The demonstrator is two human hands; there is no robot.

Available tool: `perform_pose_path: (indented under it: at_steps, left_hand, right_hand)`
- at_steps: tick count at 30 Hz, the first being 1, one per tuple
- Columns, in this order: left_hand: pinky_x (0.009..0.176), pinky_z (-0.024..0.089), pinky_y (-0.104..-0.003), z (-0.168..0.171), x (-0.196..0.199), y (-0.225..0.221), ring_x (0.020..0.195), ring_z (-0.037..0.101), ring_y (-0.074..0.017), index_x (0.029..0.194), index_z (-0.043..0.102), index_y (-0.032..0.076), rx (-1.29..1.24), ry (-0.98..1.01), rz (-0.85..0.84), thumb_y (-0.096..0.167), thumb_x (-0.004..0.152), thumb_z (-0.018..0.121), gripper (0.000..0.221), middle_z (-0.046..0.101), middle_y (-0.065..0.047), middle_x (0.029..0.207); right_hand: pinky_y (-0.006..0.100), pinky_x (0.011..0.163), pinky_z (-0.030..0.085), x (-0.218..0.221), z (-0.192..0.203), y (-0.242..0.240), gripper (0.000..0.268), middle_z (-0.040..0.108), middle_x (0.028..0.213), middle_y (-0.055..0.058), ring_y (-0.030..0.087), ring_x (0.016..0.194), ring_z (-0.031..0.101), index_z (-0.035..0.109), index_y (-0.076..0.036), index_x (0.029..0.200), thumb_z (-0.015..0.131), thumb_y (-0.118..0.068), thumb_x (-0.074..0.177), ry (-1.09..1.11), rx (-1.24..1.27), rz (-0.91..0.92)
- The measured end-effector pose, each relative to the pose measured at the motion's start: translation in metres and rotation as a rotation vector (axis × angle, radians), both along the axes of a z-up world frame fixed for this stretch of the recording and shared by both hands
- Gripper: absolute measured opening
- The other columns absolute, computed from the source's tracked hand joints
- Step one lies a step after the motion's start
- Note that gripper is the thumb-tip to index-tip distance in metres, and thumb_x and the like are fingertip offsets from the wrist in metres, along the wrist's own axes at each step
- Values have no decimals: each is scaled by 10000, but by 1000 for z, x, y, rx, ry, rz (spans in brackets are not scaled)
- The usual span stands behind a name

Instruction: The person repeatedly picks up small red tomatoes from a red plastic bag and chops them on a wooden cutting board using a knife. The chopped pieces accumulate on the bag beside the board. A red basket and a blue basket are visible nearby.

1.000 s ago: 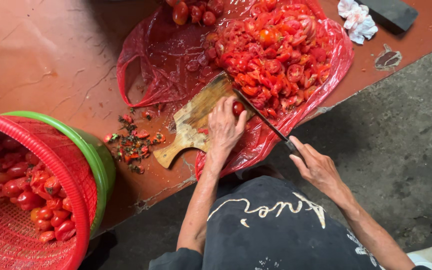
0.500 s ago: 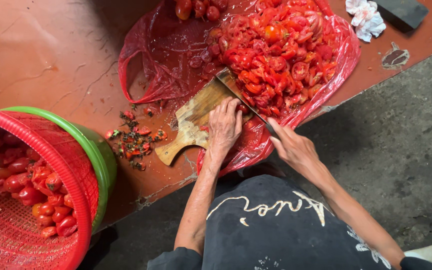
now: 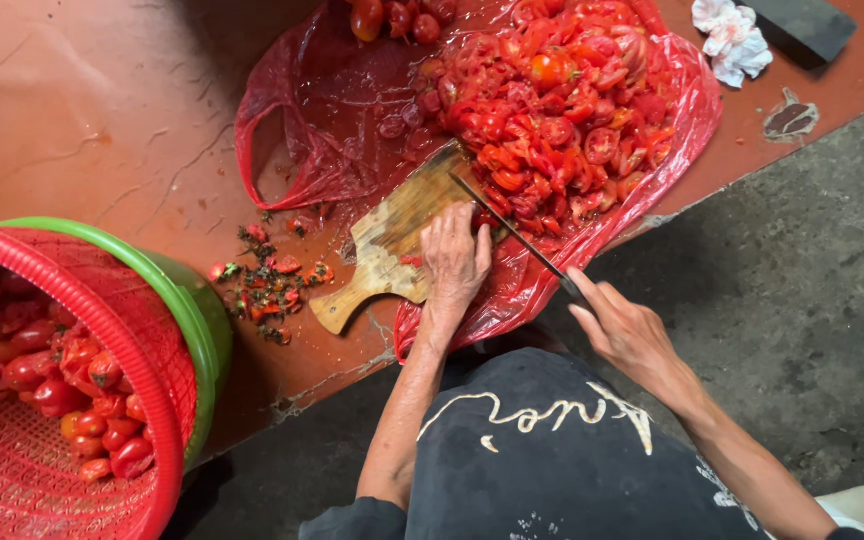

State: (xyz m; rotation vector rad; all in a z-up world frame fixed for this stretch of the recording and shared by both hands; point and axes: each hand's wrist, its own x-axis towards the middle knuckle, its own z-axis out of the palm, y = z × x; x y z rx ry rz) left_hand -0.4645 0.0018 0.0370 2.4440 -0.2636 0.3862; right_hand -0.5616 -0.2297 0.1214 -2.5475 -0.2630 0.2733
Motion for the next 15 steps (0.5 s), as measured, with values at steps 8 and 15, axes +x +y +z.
perform_pose_path:
  at_steps: [8, 15]
  left_hand:
    - [920, 450, -433, 4, -7, 2, 1052, 630, -300, 1188, 585, 52, -89, 15, -34, 127, 886, 723, 341, 660, -136, 1153]
    - [910, 446, -436, -5, -7, 2, 1038, 622, -322, 1189, 583, 21, -78, 4, -10, 112, 886, 742, 354, 656, -152, 1142]
  right_hand:
    - [473, 610, 545, 39, -18, 20, 609, 667, 992, 147, 392, 762, 680, 454, -149, 1508, 683, -190, 945, -60, 61, 43]
    - [480, 595, 512, -5, 9, -2, 635, 586, 856, 141, 366, 693, 648, 448, -149, 1507, 689, -171, 920, -36, 6, 37]
